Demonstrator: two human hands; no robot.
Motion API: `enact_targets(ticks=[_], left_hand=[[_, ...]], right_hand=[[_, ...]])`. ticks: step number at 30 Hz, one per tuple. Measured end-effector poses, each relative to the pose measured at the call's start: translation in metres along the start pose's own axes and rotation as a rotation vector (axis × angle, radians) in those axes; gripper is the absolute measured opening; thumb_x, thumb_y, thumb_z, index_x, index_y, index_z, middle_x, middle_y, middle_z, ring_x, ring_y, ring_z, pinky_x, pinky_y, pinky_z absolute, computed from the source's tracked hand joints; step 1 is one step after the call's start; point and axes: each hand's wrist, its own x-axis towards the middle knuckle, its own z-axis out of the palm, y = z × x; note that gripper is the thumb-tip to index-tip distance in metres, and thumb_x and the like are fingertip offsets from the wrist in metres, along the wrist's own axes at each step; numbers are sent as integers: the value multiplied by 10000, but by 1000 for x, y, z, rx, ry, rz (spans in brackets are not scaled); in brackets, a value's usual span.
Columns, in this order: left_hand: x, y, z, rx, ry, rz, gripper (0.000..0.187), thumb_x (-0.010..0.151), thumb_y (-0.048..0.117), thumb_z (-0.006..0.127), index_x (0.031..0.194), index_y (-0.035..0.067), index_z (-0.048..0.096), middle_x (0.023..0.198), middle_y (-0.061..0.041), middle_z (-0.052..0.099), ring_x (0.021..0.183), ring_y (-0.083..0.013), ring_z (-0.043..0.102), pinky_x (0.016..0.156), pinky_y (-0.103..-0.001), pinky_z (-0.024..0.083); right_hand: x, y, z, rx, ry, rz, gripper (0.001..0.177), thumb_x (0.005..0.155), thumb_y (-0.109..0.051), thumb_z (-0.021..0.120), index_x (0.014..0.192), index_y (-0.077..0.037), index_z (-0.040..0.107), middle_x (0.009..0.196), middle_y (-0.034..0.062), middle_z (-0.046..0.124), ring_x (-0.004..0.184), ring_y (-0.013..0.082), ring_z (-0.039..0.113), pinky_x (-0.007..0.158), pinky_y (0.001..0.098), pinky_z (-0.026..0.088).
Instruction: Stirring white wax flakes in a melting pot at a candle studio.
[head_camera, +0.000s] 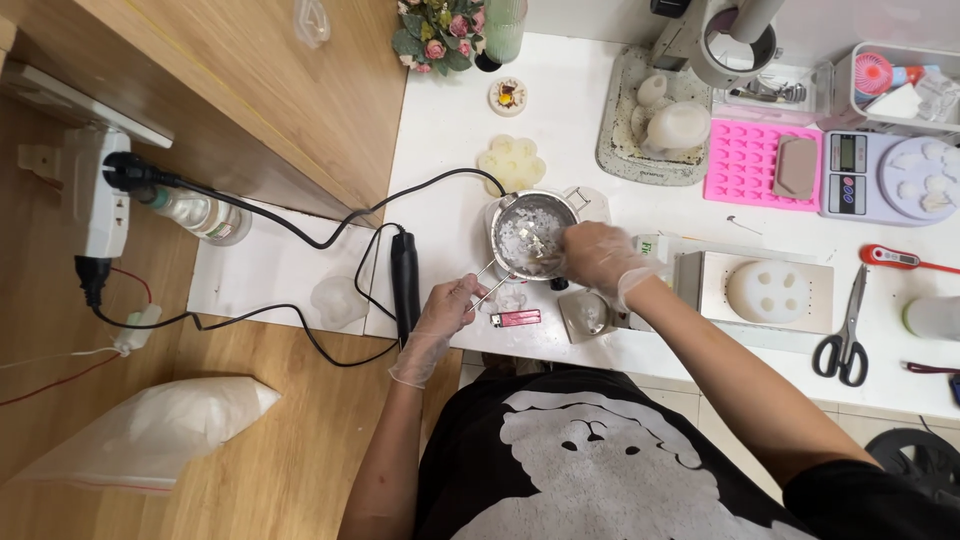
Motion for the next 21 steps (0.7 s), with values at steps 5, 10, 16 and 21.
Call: enact_targets(ticks=[5,10,16,21], left_hand=[[6,-4,-2,25,23,-33,563,1003,554,519,911,31,706,649,70,350,586,-61,354,542,-216,366],[4,-7,-2,5,9,-16,560,1022,539,517,906,23,701,666,75,333,594,-60,333,554,-216,373],[2,-3,-3,-6,21,-54,533,1015,524,515,912,38,707,674,57,330,605,-77,334,555,-236,342],[-3,4,-1,56,30,-24,570,1006,555,496,927,49,746,689,64,372,640,-63,390,648,-219,471]], right_hand=[[8,15,3,15,260,1,256,900,-288,712,1106,-138,689,946,118,731,888,281,725,779,417,579],[43,28,27,-49,439,-85,182,939,-166,654,1101,-88,685,939,128,710,827,274,726,734,431,578],[36,18,-14,-45,63,-191,178,906,-213,658,1064,-194,738,923,72,725,897,247,714,829,403,560],[53,29,5,-310,438,-195,210,1081,-191,575,1111,-37,714,902,157,748,813,287,744,712,424,596]])
